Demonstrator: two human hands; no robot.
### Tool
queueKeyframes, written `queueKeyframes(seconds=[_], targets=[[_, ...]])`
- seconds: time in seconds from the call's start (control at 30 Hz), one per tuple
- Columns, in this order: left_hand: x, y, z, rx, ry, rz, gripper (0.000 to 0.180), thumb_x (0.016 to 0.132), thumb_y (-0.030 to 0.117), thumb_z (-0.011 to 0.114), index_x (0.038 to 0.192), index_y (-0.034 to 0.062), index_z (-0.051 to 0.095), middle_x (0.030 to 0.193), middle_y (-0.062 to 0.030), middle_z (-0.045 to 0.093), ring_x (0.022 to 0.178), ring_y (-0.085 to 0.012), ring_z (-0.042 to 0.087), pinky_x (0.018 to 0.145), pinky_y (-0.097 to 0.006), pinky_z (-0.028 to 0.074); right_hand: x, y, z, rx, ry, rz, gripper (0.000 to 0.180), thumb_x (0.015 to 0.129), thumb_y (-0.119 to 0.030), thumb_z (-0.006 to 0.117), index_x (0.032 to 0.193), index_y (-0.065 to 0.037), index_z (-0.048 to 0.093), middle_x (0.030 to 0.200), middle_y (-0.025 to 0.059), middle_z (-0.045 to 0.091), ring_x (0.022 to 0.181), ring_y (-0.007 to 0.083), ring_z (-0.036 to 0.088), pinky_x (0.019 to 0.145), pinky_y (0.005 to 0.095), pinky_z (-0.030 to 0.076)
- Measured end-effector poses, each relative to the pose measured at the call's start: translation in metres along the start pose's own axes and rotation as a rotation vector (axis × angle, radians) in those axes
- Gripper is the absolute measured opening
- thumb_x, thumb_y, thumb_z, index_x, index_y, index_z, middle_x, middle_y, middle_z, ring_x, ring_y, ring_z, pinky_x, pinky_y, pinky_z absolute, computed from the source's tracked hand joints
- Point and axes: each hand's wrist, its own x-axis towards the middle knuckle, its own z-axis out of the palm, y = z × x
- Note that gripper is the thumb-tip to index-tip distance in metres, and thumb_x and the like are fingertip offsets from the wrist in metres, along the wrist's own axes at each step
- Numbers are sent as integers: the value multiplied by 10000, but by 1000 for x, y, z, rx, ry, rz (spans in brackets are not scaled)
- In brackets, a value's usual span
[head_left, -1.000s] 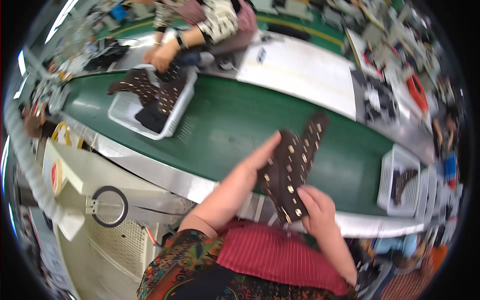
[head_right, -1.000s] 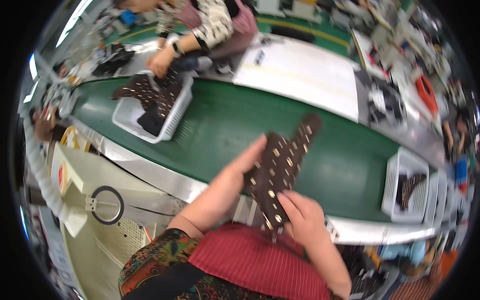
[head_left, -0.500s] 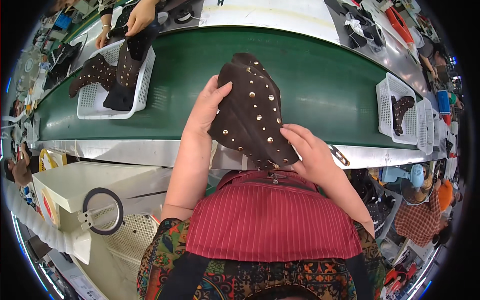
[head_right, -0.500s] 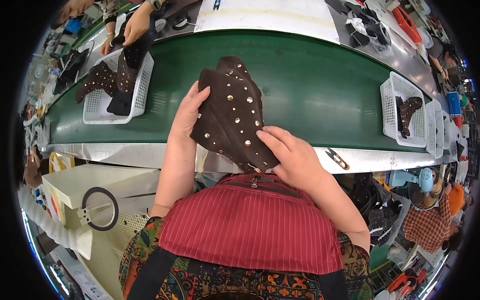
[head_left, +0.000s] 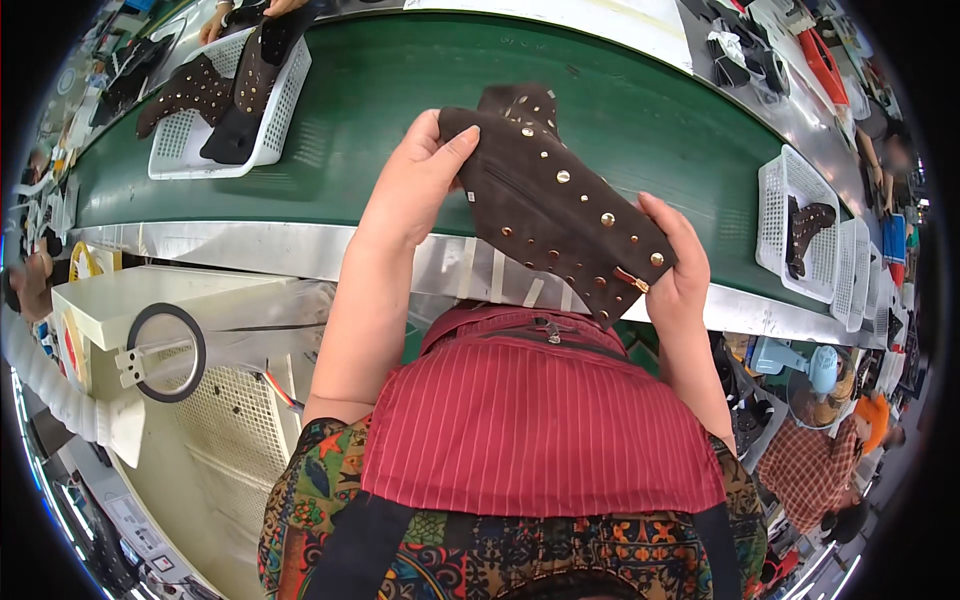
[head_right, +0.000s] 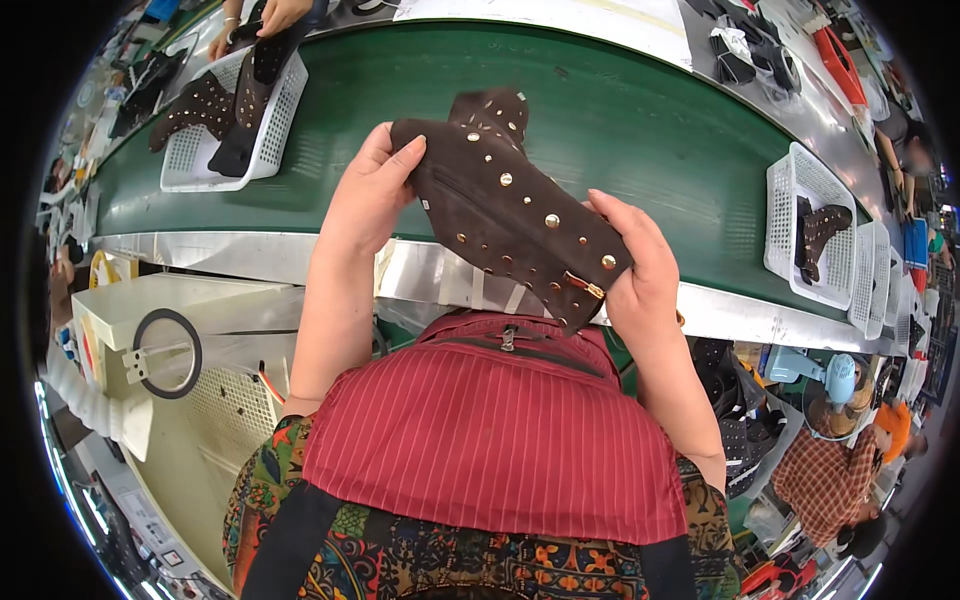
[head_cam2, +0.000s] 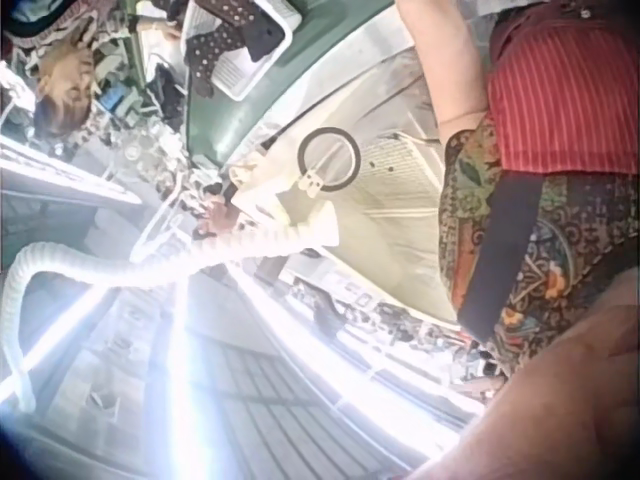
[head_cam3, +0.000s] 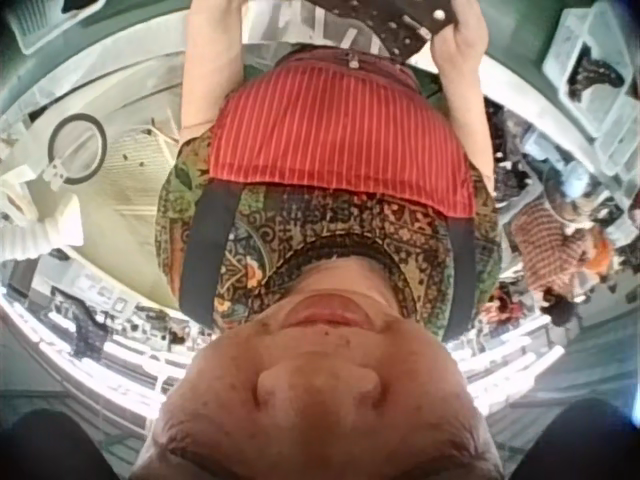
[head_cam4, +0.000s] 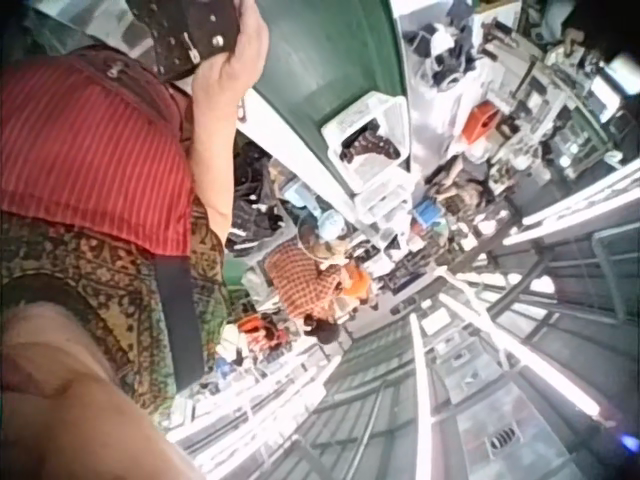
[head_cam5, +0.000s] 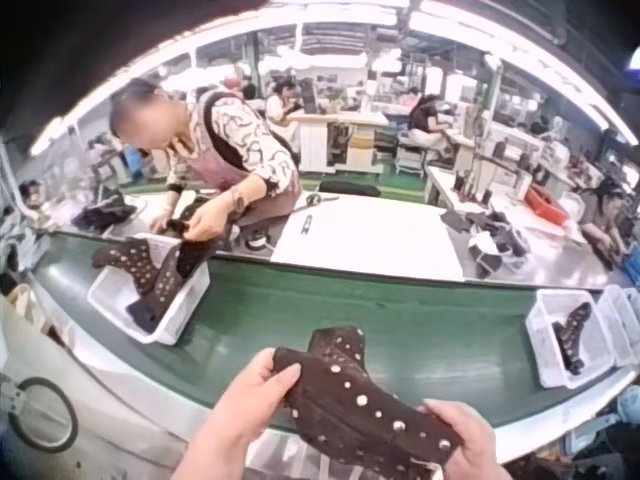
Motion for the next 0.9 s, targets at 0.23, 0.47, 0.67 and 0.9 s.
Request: queueKeyframes(seconds=[0.23,0.47,0.67,0.9], targets=[[-22,4,25,-106,-7,4,274,932,183,544,1146,21,487,1087,-78,593,961,-153,589,815,-287,493,-13,20,-17,113,0,88,378,813,-2,562,1191,-20,566,1034,120,624,968,232,598,861,304,450],[-43,3,40,-81,-22,171,416,884,99,594,1247,-33,441,1137,-98,588,989,-159,589,854,-283,490,-21,30,-23,26,-81,17,413,781,40,554,1186,-42,570,1045,128,621,970,260,601,850,312,461],[-78,20,65,932,146,647,396,830,12,623,1218,-5,545,1119,-146,628,995,-160,615,840,-291,487,-19,36,-26,42,-313,229,519,833,-105,606,1318,-58,428,1273,158,498,1092,277,556,844,347,469],[-95,-28,100,1562,-256,846,350,732,132,555,1068,195,631,728,-18,527,666,-207,571,577,-343,458,8,27,-22,709,-281,459,770,793,-382,674,1344,27,325,1260,162,489,1159,245,463,975,346,379]])
